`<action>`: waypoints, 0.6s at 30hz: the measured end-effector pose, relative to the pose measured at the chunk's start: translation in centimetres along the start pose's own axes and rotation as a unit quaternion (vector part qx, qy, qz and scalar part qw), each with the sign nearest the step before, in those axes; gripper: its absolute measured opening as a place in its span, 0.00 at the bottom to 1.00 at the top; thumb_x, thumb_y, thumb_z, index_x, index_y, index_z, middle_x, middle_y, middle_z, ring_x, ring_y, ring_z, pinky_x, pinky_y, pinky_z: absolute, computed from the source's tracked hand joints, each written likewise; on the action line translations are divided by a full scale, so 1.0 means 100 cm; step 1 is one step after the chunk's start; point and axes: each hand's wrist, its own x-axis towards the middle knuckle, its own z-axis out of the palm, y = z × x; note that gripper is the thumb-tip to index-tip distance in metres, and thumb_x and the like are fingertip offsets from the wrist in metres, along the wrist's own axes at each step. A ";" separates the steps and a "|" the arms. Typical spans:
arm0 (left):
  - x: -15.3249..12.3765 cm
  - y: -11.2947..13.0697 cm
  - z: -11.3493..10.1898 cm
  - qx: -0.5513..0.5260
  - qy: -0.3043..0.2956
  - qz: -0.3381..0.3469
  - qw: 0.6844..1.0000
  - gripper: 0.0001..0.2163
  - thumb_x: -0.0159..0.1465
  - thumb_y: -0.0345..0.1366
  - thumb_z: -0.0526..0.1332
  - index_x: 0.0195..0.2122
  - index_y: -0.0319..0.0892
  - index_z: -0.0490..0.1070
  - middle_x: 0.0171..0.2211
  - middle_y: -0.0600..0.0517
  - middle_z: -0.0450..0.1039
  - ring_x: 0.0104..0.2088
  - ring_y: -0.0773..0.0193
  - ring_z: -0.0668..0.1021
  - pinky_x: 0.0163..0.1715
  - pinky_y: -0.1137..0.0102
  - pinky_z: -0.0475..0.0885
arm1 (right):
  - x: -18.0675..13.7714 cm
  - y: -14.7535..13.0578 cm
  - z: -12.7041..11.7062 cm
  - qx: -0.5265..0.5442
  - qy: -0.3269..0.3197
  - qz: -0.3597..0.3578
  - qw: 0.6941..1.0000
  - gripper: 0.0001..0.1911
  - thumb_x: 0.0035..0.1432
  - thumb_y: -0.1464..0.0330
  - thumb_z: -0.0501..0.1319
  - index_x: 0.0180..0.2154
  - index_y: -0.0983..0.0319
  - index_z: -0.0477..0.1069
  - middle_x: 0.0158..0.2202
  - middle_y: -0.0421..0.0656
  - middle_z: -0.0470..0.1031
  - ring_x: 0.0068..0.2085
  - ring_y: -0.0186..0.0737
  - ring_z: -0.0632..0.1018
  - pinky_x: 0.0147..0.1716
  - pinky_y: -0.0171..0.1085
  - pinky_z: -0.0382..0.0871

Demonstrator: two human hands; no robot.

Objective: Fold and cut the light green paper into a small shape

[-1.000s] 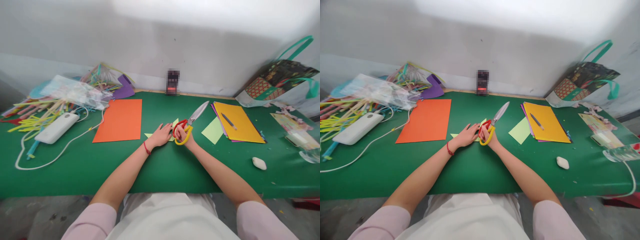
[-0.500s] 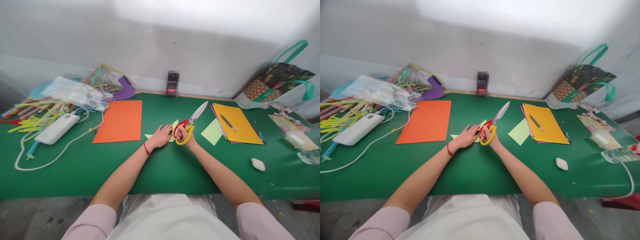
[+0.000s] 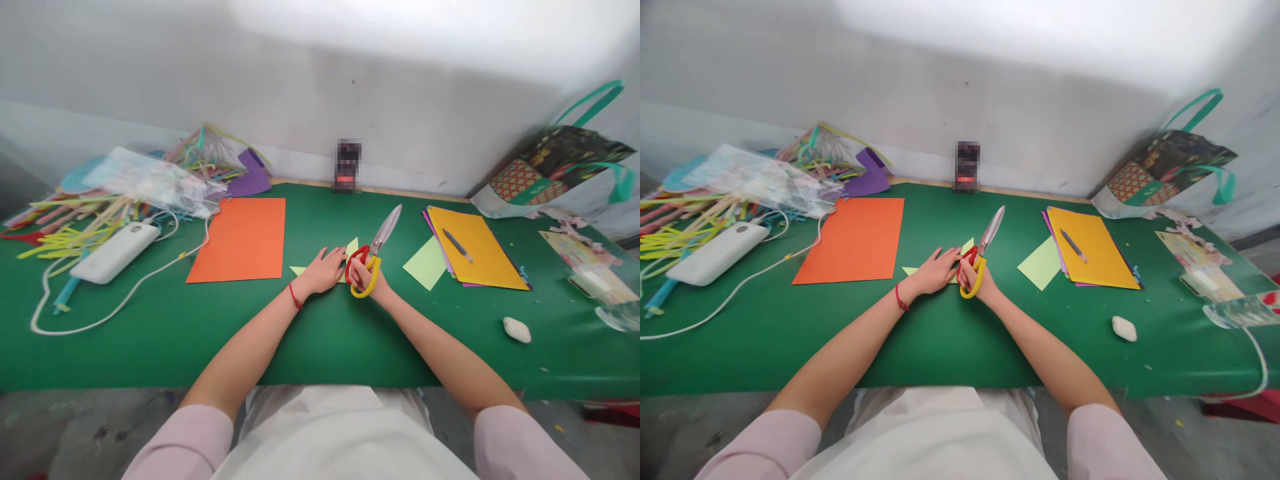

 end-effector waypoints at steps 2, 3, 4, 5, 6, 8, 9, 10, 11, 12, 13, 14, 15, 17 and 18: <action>0.000 0.001 -0.001 0.001 -0.005 0.000 1.000 0.20 0.68 0.36 0.42 0.60 0.36 0.57 0.66 0.42 0.51 0.66 0.59 0.54 0.63 0.58 0.47 | -0.001 0.000 0.000 0.000 0.007 -0.007 1.000 0.24 0.51 0.53 0.61 0.17 0.58 0.51 0.10 0.32 0.55 0.11 0.26 0.59 0.09 0.30 0.52; 0.000 0.002 -0.002 0.000 -0.007 0.000 1.000 0.20 0.69 0.36 0.42 0.60 0.36 0.57 0.66 0.42 0.51 0.66 0.59 0.54 0.64 0.58 0.47 | -0.001 0.000 0.001 -0.001 0.008 -0.007 1.000 0.24 0.51 0.53 0.61 0.17 0.58 0.52 0.10 0.32 0.54 0.10 0.26 0.59 0.09 0.30 0.52; 0.000 0.002 -0.002 -0.001 -0.009 -0.001 1.000 0.20 0.69 0.37 0.42 0.60 0.36 0.57 0.66 0.42 0.51 0.66 0.59 0.54 0.64 0.58 0.47 | -0.001 -0.001 0.001 -0.004 0.005 -0.005 1.000 0.24 0.51 0.53 0.62 0.17 0.58 0.52 0.09 0.31 0.54 0.10 0.27 0.59 0.09 0.29 0.51; 0.000 0.003 -0.003 -0.003 -0.011 -0.003 1.000 0.21 0.69 0.37 0.42 0.60 0.35 0.56 0.66 0.41 0.51 0.66 0.58 0.54 0.64 0.58 0.47 | -0.001 -0.002 0.002 -0.007 -0.001 -0.003 1.000 0.24 0.50 0.53 0.62 0.17 0.58 0.52 0.09 0.31 0.53 0.10 0.27 0.58 0.08 0.29 0.50; 0.000 0.003 -0.003 -0.005 -0.013 -0.005 1.000 0.21 0.69 0.38 0.41 0.60 0.35 0.56 0.66 0.41 0.51 0.66 0.58 0.54 0.63 0.58 0.47 | 0.000 -0.004 0.002 -0.011 -0.008 -0.002 1.000 0.24 0.49 0.53 0.62 0.17 0.58 0.52 0.08 0.31 0.53 0.09 0.27 0.58 0.08 0.29 0.49; 0.000 0.003 -0.003 -0.009 -0.013 -0.006 1.000 0.22 0.70 0.39 0.40 0.61 0.35 0.54 0.66 0.41 0.50 0.66 0.58 0.54 0.63 0.57 0.48 | 0.002 -0.008 0.003 -0.015 -0.015 -0.004 1.000 0.24 0.50 0.52 0.62 0.17 0.58 0.52 0.08 0.32 0.54 0.10 0.27 0.58 0.08 0.29 0.48; 0.001 0.003 -0.003 -0.011 -0.013 -0.006 1.000 0.22 0.70 0.39 0.40 0.62 0.35 0.53 0.66 0.40 0.50 0.66 0.58 0.54 0.63 0.57 0.48 | 0.003 -0.010 0.004 -0.017 -0.012 -0.010 1.000 0.24 0.50 0.52 0.61 0.16 0.58 0.52 0.08 0.32 0.55 0.10 0.27 0.58 0.08 0.29 0.49; 0.001 0.003 -0.003 -0.011 -0.014 -0.005 1.000 0.23 0.70 0.39 0.40 0.62 0.34 0.52 0.66 0.40 0.50 0.66 0.58 0.54 0.63 0.57 0.48 | 0.004 -0.012 0.004 -0.020 -0.009 -0.016 1.000 0.25 0.51 0.52 0.60 0.16 0.58 0.53 0.09 0.33 0.55 0.10 0.27 0.59 0.08 0.29 0.50; 0.001 0.003 -0.003 -0.010 -0.015 -0.003 1.000 0.23 0.70 0.40 0.40 0.63 0.34 0.51 0.66 0.40 0.50 0.66 0.57 0.54 0.63 0.56 0.48 | 0.005 -0.013 0.005 -0.022 -0.005 -0.021 1.000 0.25 0.51 0.52 0.60 0.16 0.58 0.52 0.09 0.33 0.56 0.10 0.27 0.59 0.09 0.29 0.50; 0.000 0.003 -0.003 -0.008 -0.017 -0.001 1.000 0.23 0.70 0.40 0.41 0.63 0.34 0.51 0.66 0.40 0.50 0.66 0.57 0.54 0.63 0.56 0.48 | 0.005 -0.013 0.005 -0.023 0.000 -0.024 0.999 0.26 0.51 0.52 0.60 0.15 0.58 0.52 0.09 0.33 0.55 0.10 0.26 0.59 0.09 0.29 0.51; 0.000 0.003 -0.003 -0.004 -0.017 0.000 1.000 0.23 0.69 0.39 0.41 0.62 0.34 0.52 0.66 0.40 0.50 0.66 0.57 0.54 0.63 0.57 0.48 | 0.006 -0.013 0.005 -0.021 0.004 -0.024 0.999 0.26 0.50 0.51 0.61 0.15 0.58 0.52 0.08 0.32 0.54 0.10 0.26 0.59 0.09 0.29 0.51; 0.000 0.003 -0.002 0.000 -0.016 0.000 1.000 0.22 0.69 0.39 0.41 0.62 0.34 0.54 0.66 0.40 0.51 0.66 0.57 0.54 0.63 0.57 0.48 | 0.005 -0.013 0.004 -0.018 0.009 -0.022 1.000 0.26 0.49 0.51 0.62 0.15 0.58 0.51 0.08 0.32 0.54 0.10 0.26 0.59 0.09 0.29 0.52; 0.000 0.002 -0.002 0.003 -0.013 0.000 1.000 0.21 0.69 0.38 0.42 0.61 0.35 0.55 0.66 0.41 0.51 0.66 0.58 0.55 0.63 0.57 0.48 | 0.005 -0.013 0.002 -0.013 0.016 -0.017 1.000 0.26 0.48 0.51 0.62 0.16 0.58 0.51 0.08 0.31 0.53 0.10 0.26 0.59 0.09 0.29 0.52; 0.000 0.002 -0.002 0.006 -0.007 -0.002 1.000 0.20 0.68 0.36 0.42 0.59 0.36 0.57 0.66 0.42 0.51 0.66 0.58 0.55 0.63 0.58 0.47 | 0.005 -0.015 -0.003 -0.012 0.027 -0.004 1.000 0.25 0.48 0.52 0.62 0.17 0.58 0.52 0.09 0.31 0.53 0.10 0.27 0.58 0.08 0.29 0.50; 0.000 0.002 -0.002 0.006 -0.004 -0.002 1.000 0.20 0.68 0.35 0.43 0.59 0.37 0.58 0.66 0.42 0.51 0.65 0.58 0.55 0.63 0.58 0.47 | 0.005 -0.016 -0.006 -0.015 0.033 -0.004 0.999 0.24 0.50 0.53 0.61 0.17 0.58 0.52 0.09 0.32 0.54 0.10 0.27 0.59 0.08 0.29 0.49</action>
